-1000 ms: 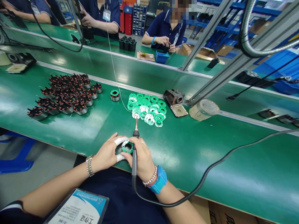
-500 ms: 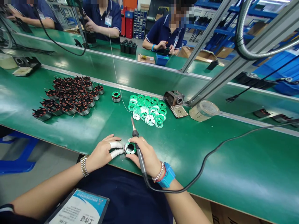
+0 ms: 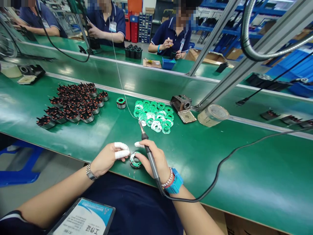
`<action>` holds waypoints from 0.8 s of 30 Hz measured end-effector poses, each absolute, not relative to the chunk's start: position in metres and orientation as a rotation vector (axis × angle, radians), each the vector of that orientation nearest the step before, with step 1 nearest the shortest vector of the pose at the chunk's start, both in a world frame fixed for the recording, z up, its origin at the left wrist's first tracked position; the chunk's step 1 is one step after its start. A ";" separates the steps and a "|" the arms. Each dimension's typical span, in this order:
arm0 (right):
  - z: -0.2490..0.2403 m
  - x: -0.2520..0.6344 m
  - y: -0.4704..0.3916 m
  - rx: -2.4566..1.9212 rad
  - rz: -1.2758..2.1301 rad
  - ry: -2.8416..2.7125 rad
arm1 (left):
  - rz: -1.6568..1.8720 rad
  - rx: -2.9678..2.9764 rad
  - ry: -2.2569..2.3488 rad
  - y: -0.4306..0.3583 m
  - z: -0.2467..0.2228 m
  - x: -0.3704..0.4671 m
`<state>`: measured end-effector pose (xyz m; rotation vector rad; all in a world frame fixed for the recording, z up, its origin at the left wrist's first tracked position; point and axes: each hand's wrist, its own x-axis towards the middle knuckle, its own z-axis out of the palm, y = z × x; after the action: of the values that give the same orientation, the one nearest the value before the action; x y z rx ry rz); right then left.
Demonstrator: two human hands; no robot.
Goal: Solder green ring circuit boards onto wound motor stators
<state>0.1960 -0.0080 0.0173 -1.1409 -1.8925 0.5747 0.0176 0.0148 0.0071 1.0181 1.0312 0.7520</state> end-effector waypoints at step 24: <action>0.037 0.191 -0.040 -1.346 0.268 -1.781 | 0.558 1.186 0.883 0.017 0.008 0.022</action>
<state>0.1913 -0.0399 0.0372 -1.3463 -1.7809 0.2679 0.0221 0.0168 0.0076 1.1858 0.8827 0.5582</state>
